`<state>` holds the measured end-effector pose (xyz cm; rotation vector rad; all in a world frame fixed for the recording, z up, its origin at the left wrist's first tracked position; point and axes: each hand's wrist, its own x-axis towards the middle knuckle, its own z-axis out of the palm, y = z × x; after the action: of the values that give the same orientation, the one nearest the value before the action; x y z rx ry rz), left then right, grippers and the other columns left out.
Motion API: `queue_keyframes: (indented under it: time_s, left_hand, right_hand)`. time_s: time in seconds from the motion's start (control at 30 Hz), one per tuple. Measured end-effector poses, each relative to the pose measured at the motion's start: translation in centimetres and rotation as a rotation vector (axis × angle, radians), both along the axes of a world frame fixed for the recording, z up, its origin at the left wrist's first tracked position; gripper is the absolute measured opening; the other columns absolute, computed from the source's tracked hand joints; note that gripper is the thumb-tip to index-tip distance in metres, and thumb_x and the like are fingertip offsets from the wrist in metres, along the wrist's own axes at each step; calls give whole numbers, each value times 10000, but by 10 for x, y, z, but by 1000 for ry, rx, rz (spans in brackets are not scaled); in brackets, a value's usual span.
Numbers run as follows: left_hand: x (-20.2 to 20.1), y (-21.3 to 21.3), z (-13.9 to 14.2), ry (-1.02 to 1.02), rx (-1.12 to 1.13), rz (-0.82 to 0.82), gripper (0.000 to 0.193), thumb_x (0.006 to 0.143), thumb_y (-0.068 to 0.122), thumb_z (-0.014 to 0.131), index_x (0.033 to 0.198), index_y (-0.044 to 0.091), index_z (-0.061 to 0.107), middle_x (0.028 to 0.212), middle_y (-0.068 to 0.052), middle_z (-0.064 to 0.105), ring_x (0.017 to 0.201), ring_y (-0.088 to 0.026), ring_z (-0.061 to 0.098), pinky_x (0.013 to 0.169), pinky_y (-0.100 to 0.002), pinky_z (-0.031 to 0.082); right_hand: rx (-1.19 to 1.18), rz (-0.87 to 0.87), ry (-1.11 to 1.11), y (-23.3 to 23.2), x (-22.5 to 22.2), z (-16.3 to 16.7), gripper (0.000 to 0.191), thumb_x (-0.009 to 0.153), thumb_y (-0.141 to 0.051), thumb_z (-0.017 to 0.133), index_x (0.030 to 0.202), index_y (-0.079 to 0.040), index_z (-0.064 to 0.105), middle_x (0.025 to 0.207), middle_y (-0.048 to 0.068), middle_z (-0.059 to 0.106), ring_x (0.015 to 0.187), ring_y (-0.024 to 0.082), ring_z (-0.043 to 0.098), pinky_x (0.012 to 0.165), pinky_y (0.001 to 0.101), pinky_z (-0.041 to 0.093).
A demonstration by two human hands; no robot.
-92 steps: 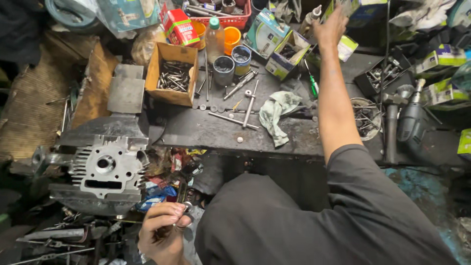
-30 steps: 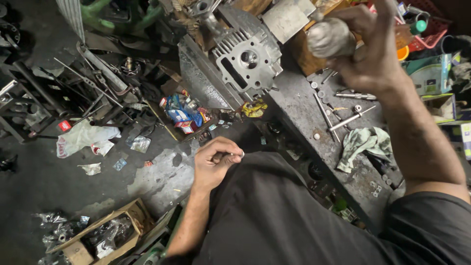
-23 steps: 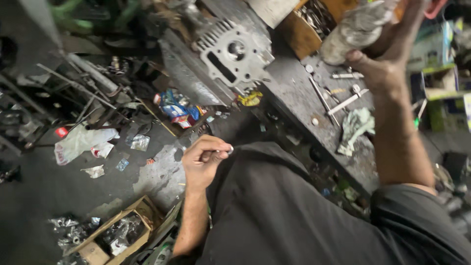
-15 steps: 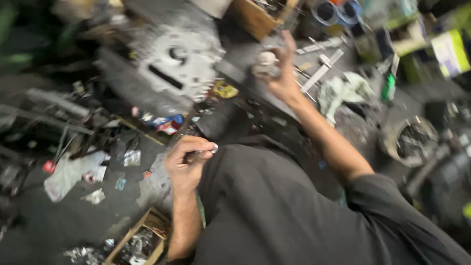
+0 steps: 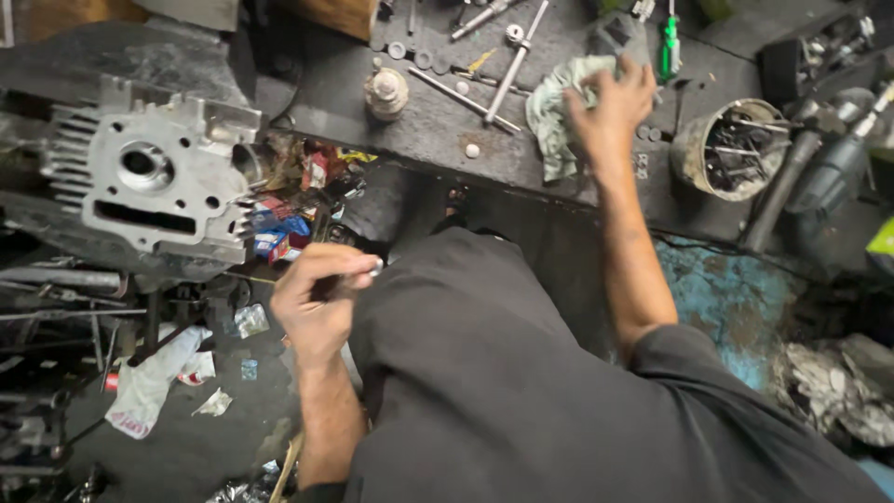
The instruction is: The person sits on the floor of a cluttered repair workshop working on a motorcycle engine cylinder head. They handle small metal valve components, insert them into the head, use a T-handle tool on the head, wipe parts with a cloth, and reposition the cylinder head on the work surface.
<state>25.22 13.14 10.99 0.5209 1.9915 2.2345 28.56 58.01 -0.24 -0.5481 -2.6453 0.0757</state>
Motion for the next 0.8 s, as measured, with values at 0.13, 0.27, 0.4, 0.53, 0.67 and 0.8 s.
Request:
queue_keyframes:
  time_s: [0.13, 0.27, 0.4, 0.53, 0.67, 0.8]
  left_hand:
    - [-9, 8, 8, 26, -34, -85, 346, 743, -244, 646, 976, 6, 702, 954, -116, 721, 891, -196, 723, 797, -285, 620]
    - [-12, 13, 13, 121, -3, -93, 339, 776, -253, 701, 983, 15, 700, 970, -106, 718, 912, -183, 718, 821, -281, 601]
    - [-3, 9, 14, 26, 94, -143, 339, 817, -244, 647, 1027, 16, 703, 1002, -95, 708, 921, -172, 724, 816, -274, 629]
    - [10, -5, 12, -34, 131, -126, 264, 862, -172, 705, 1045, 19, 704, 1035, -93, 697, 930, -161, 716, 810, -271, 619]
    - [23, -23, 7, 31, 95, 7, 194, 911, -123, 722, 1041, 21, 712, 1028, -83, 723, 931, -151, 715, 825, -276, 608]
    - [36, -41, 2, 41, 63, 150, 173, 884, -61, 797, 1016, 22, 722, 999, -75, 723, 906, -143, 708, 799, -272, 591]
  right_hand:
    - [-429, 60, 162, 25, 25, 23, 261, 1146, -295, 671, 1176, -42, 616, 1378, 145, 633, 1314, 339, 527, 1180, 483, 395]
    - [-1612, 418, 781, 18, 17, 84, 602, 1156, -411, 476, 1646, -71, 396, 1572, 94, 536, 1415, 269, 489, 1222, 435, 414]
    - [-1527, 651, 567, -62, -4, 127, 782, 1024, -172, 734, 1646, -46, 277, 1441, 101, 544, 1211, 210, 569, 997, 326, 496]
    - [-1030, 948, 424, -159, -54, 167, 781, 893, 39, 790, 1557, -30, 385, 1336, 97, 554, 1162, 188, 573, 979, 298, 489]
    - [-468, 1016, 362, -242, -109, 216, 486, 852, 138, 726, 1288, 19, 547, 1214, 206, 624, 1043, 336, 615, 912, 377, 489]
    - [-393, 1095, -87, -313, -168, 221, 418, 903, 130, 593, 1304, 14, 615, 1241, 232, 662, 1157, 411, 657, 952, 459, 539]
